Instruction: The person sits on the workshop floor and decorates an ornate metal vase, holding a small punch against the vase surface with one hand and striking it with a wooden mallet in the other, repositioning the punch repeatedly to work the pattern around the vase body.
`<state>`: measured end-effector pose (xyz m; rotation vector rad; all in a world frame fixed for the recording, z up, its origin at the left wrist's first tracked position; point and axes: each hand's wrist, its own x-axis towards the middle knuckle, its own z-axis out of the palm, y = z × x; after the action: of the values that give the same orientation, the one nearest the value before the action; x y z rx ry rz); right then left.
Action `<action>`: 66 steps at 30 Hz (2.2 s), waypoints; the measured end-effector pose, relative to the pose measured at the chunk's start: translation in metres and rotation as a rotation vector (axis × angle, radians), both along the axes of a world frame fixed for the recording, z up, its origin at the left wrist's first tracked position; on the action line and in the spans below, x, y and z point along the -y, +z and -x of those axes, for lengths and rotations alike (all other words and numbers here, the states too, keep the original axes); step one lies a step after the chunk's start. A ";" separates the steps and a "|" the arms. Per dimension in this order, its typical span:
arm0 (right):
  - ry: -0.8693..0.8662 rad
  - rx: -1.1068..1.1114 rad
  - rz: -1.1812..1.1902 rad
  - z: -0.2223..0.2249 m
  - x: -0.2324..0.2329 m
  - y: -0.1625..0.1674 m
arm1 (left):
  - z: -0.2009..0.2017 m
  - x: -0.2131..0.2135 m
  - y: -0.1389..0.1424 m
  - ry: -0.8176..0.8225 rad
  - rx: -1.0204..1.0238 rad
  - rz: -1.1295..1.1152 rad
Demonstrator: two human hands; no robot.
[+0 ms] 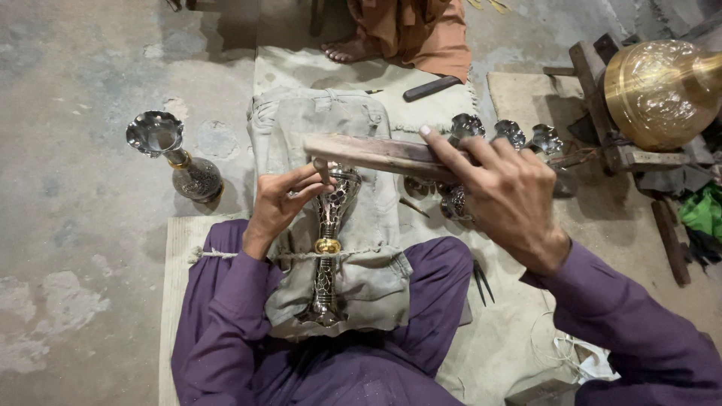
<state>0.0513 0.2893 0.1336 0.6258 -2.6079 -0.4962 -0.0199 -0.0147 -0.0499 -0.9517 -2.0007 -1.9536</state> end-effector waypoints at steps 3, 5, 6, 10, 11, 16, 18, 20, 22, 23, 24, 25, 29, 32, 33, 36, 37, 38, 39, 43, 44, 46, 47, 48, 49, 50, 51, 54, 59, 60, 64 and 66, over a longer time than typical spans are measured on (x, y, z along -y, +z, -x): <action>0.200 0.163 0.558 -0.005 0.005 0.004 | 0.001 0.000 0.000 -0.002 -0.023 0.011; 0.027 0.122 0.200 -0.007 0.007 0.007 | 0.002 0.000 0.000 0.015 -0.026 0.032; -0.059 0.097 0.020 -0.007 0.008 0.007 | 0.001 0.000 -0.001 0.025 -0.029 0.042; 0.099 0.066 0.305 -0.005 0.007 0.003 | 0.002 0.000 -0.001 -0.024 -0.022 0.003; 0.046 0.073 0.194 -0.005 0.006 0.002 | 0.003 0.000 -0.001 -0.004 -0.027 0.024; 0.036 0.050 0.259 -0.005 0.002 -0.004 | 0.002 0.000 0.001 0.008 0.003 0.033; 0.109 0.123 0.392 -0.006 0.002 -0.005 | 0.001 0.001 0.002 0.019 0.010 0.049; 0.067 0.019 0.209 -0.007 0.003 -0.006 | 0.001 0.000 0.002 0.015 0.020 0.046; 0.069 0.019 0.260 -0.010 0.003 -0.007 | 0.002 0.001 0.003 0.004 0.026 0.046; 0.098 0.072 0.399 -0.011 0.003 -0.009 | 0.002 0.000 0.002 0.001 0.027 0.046; 0.126 0.125 0.539 -0.012 0.003 -0.010 | 0.002 0.001 0.002 -0.003 0.028 0.046; 0.106 0.080 0.409 -0.012 0.003 -0.011 | 0.003 0.001 0.001 0.011 0.027 0.055; 0.216 -0.025 0.398 -0.009 0.003 -0.020 | 0.004 0.001 0.000 0.009 0.019 0.064; 0.051 0.105 0.356 -0.006 0.002 -0.027 | 0.005 0.000 0.002 0.025 -0.021 0.093; -0.071 0.174 0.274 -0.006 0.001 -0.029 | 0.006 0.000 0.004 0.037 -0.038 0.112; -0.228 0.291 0.214 -0.002 -0.008 -0.032 | 0.010 0.000 0.015 -0.053 -0.055 0.034; -0.116 0.270 0.225 0.001 -0.011 -0.034 | 0.011 0.001 0.020 -0.043 -0.044 0.096; -0.005 0.250 0.235 0.003 -0.014 -0.035 | 0.012 0.004 0.024 -0.033 -0.032 0.157; 0.106 0.229 0.245 0.006 -0.017 -0.037 | 0.014 0.005 0.029 -0.024 -0.021 0.219; -0.029 0.204 0.213 0.011 -0.022 -0.046 | 0.016 0.008 0.041 -0.061 -0.005 0.289; -0.007 0.153 0.291 0.011 -0.024 -0.047 | 0.016 0.009 0.043 -0.075 -0.006 0.274; 0.061 0.140 0.540 0.009 -0.027 -0.046 | 0.016 0.008 0.044 -0.093 -0.012 0.252; 0.110 0.181 0.712 0.008 -0.028 -0.046 | 0.015 0.009 0.044 -0.095 -0.014 0.246; 0.159 0.223 0.887 0.008 -0.028 -0.045 | 0.015 0.009 0.044 -0.096 -0.015 0.241; 0.136 0.173 0.646 0.008 -0.030 -0.043 | 0.014 0.010 0.044 -0.093 -0.022 0.250; 0.113 0.120 0.403 0.009 -0.030 -0.041 | 0.014 0.010 0.043 -0.091 -0.031 0.258; 0.090 0.068 0.159 0.010 -0.030 -0.040 | 0.013 0.010 0.042 -0.087 -0.041 0.264; 0.231 -0.085 0.509 0.013 -0.023 -0.042 | 0.012 0.009 0.038 -0.033 -0.074 0.276; 0.002 0.061 0.267 0.006 -0.016 -0.045 | 0.012 0.007 0.029 0.014 -0.113 0.283; -0.049 0.091 0.221 0.004 -0.016 -0.045 | 0.013 0.006 0.028 0.022 -0.132 0.303; -0.127 0.244 0.127 0.003 -0.019 -0.045 | 0.008 0.003 0.021 0.077 0.036 0.009; -0.104 0.280 0.173 0.002 -0.020 -0.045 | 0.008 0.002 0.021 0.016 0.195 -0.064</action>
<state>0.0490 0.3097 0.0889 0.5372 -2.9200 -0.2221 -0.0283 -0.0165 -0.0288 -0.7544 -2.0230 -2.1623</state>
